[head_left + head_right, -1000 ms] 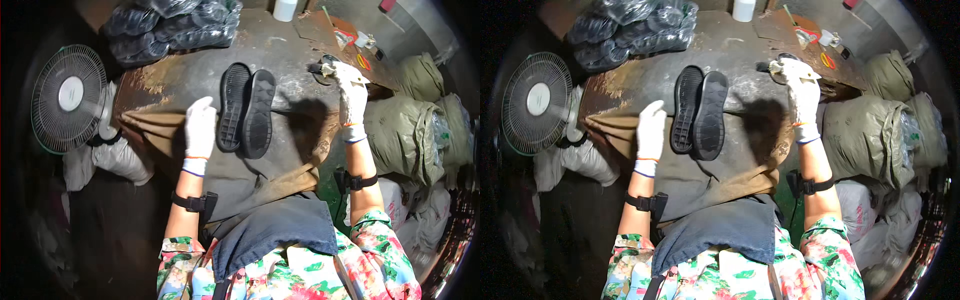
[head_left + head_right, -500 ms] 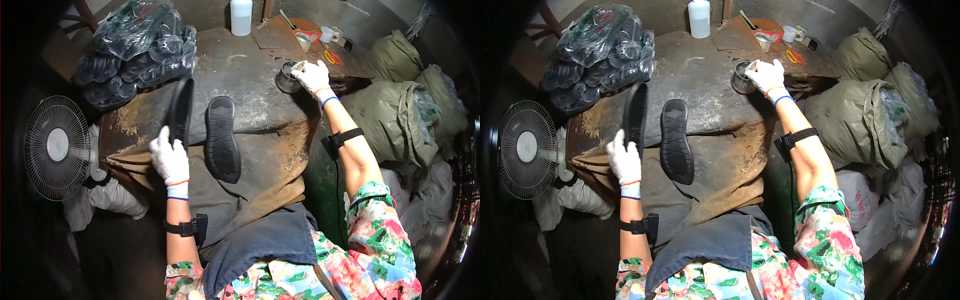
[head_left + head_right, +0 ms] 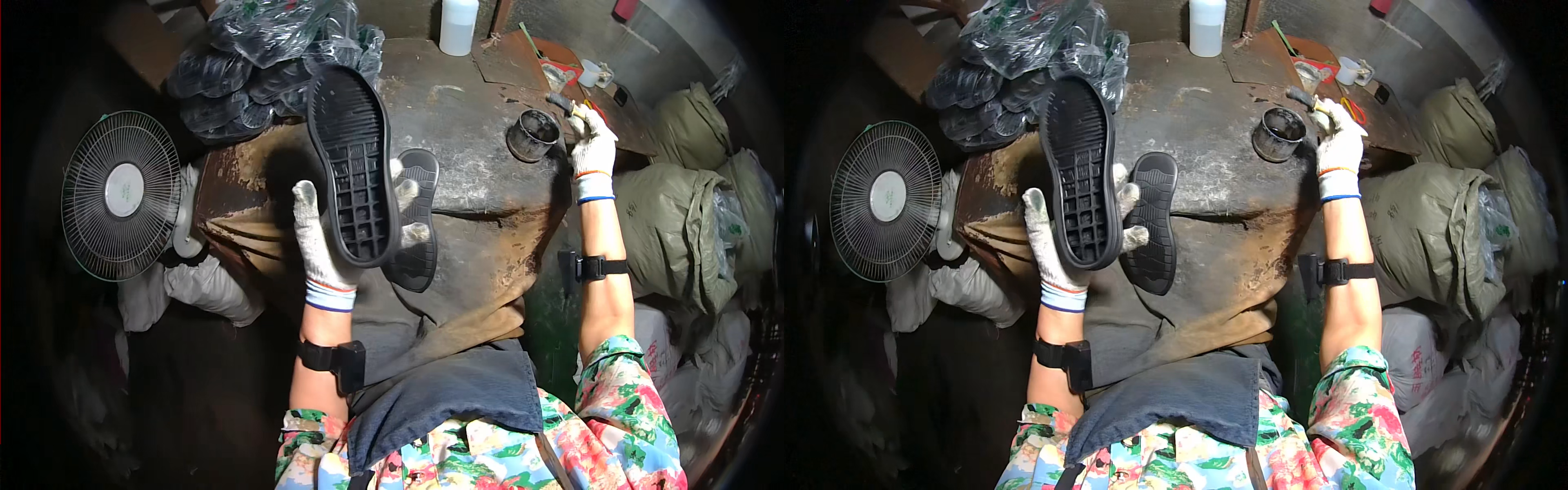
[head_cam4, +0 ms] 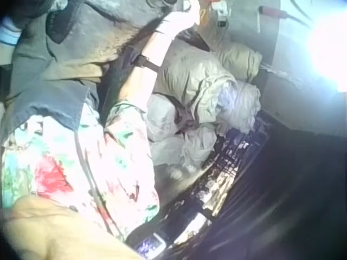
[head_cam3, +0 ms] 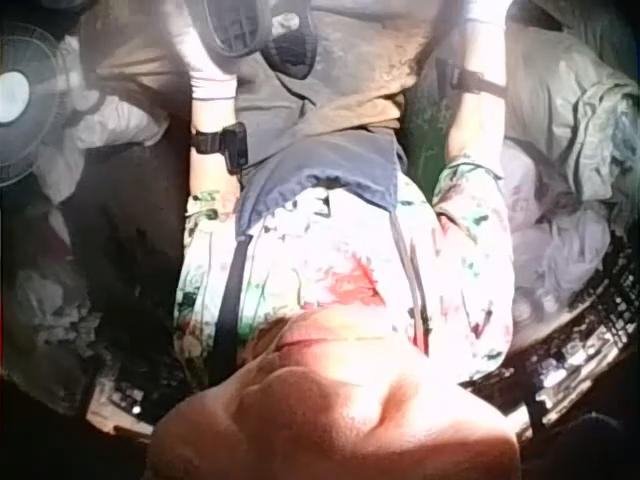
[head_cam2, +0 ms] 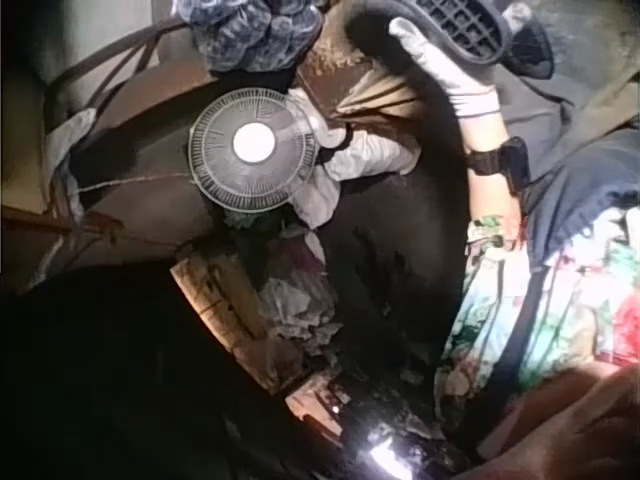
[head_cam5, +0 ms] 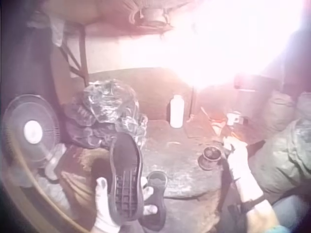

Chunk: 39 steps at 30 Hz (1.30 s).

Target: Applying glue to the underside of black shoe soles using a brush at a workbench.

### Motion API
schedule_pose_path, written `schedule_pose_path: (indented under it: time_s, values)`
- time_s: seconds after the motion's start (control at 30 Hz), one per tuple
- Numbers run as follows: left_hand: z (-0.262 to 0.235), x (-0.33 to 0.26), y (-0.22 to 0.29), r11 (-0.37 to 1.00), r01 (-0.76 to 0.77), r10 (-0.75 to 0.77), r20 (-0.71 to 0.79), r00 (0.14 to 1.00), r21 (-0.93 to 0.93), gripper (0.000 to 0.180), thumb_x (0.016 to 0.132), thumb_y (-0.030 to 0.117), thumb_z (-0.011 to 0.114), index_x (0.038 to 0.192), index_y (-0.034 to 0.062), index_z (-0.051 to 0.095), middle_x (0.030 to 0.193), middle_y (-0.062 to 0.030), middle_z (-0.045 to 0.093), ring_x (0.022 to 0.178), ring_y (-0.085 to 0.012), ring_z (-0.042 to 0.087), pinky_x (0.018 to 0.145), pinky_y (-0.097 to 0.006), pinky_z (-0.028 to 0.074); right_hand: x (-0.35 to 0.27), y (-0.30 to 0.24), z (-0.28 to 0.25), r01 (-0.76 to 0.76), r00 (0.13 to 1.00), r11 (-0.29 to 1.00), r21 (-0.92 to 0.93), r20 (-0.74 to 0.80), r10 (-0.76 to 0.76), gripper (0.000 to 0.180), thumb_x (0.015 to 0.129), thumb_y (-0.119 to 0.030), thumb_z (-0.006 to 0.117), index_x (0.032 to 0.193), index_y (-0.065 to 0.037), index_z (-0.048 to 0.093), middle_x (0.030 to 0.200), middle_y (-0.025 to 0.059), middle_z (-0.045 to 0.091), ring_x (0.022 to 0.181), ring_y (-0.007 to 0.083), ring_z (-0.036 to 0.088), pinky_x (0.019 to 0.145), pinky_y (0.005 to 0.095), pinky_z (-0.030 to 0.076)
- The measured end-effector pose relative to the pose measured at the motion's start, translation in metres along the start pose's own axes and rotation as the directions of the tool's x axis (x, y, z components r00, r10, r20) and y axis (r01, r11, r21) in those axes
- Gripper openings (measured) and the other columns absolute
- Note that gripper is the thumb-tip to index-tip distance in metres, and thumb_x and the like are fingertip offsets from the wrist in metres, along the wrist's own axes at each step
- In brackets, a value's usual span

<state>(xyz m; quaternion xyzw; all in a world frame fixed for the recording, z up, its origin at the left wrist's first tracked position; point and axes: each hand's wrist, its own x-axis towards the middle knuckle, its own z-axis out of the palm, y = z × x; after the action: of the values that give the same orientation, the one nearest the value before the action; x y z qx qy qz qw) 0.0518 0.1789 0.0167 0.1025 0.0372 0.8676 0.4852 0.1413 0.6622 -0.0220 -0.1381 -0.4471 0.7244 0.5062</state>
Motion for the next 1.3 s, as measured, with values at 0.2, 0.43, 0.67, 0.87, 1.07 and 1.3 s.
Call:
schedule_pose_path:
  time_s: [0.2,0.43,0.67,0.87,1.07,1.3]
  values:
    - [0.024,0.032,-0.04,0.993,0.094,-0.093,0.018,0.995,-0.069,0.084,0.106,0.063,0.045,0.163,0.0019,0.033,0.165,-0.0232,0.039,0.138,-0.0481,0.054,0.103,-0.075,0.047,-0.095,-0.024,0.107,0.514,0.856,0.609,-0.603,0.4,-0.327,0.02,0.096,0.001,0.067,0.114,-0.003,0.075,0.11,0.0093,0.077,0.102,0.0188,0.071,0.097,0.0314,0.055]
    - [0.026,0.009,-0.055,0.956,0.252,-0.209,-0.256,0.944,0.147,0.076,0.109,0.061,0.041,0.156,0.002,0.044,0.15,-0.0265,0.054,0.114,-0.0536,0.068,0.083,-0.073,0.06,-0.111,-0.004,0.144,0.431,0.865,0.761,-0.485,0.461,-0.197,0.027,0.107,-0.016,0.058,0.122,-0.001,0.075,0.119,0.0094,0.075,0.111,0.0177,0.07,0.1,0.0325,0.055]
    - [0.017,-0.009,-0.04,0.924,0.367,-0.341,-0.211,0.916,0.102,0.079,0.109,0.061,0.038,0.161,0.0007,0.036,0.158,-0.0296,0.044,0.12,-0.0566,0.063,0.086,-0.076,0.057,-0.151,-0.024,0.159,0.399,0.797,0.772,-0.496,0.604,-0.024,0.026,0.105,-0.018,0.062,0.12,-0.001,0.076,0.116,0.0071,0.076,0.105,0.015,0.07,0.095,0.0293,0.054]
    - [-0.013,0.0,-0.053,0.952,0.294,-0.296,-0.018,0.955,-0.081,0.077,0.109,0.062,0.038,0.155,0.0009,0.046,0.15,-0.0264,0.056,0.123,-0.0551,0.062,0.1,-0.075,0.05,-0.22,-0.04,0.158,-0.089,0.83,0.957,-0.277,0.511,0.225,0.015,0.094,-0.011,0.074,0.107,-0.002,0.076,0.106,0.0033,0.077,0.095,0.0114,0.07,0.095,0.0291,0.053]
    - [-0.053,0.005,-0.036,0.986,-0.005,0.053,-0.281,0.958,0.17,0.069,0.11,0.055,0.044,0.151,0.0008,0.052,0.144,-0.0224,0.063,0.127,-0.0408,0.064,0.115,-0.054,0.048,-0.278,-0.067,0.146,0.08,0.659,0.945,-0.318,0.728,0.189,0.021,0.087,-0.005,0.082,0.108,-0.006,0.078,0.109,0.0043,0.081,0.105,0.011,0.073,0.126,0.0402,0.03]
    - [-0.012,-0.004,-0.01,0.531,0.11,0.213,-0.258,0.942,0.84,0.065,0.11,0.049,0.051,0.144,-0.006,0.056,0.127,-0.0209,0.072,0.107,-0.0323,0.074,0.09,-0.043,0.064,-0.271,-0.079,0.127,0.192,0.633,0.857,-0.479,0.727,0.264,0.014,0.087,-0.01,0.082,0.101,-0.009,0.079,0.109,0.003,0.081,0.099,0.0142,0.074,0.123,0.0427,0.034]
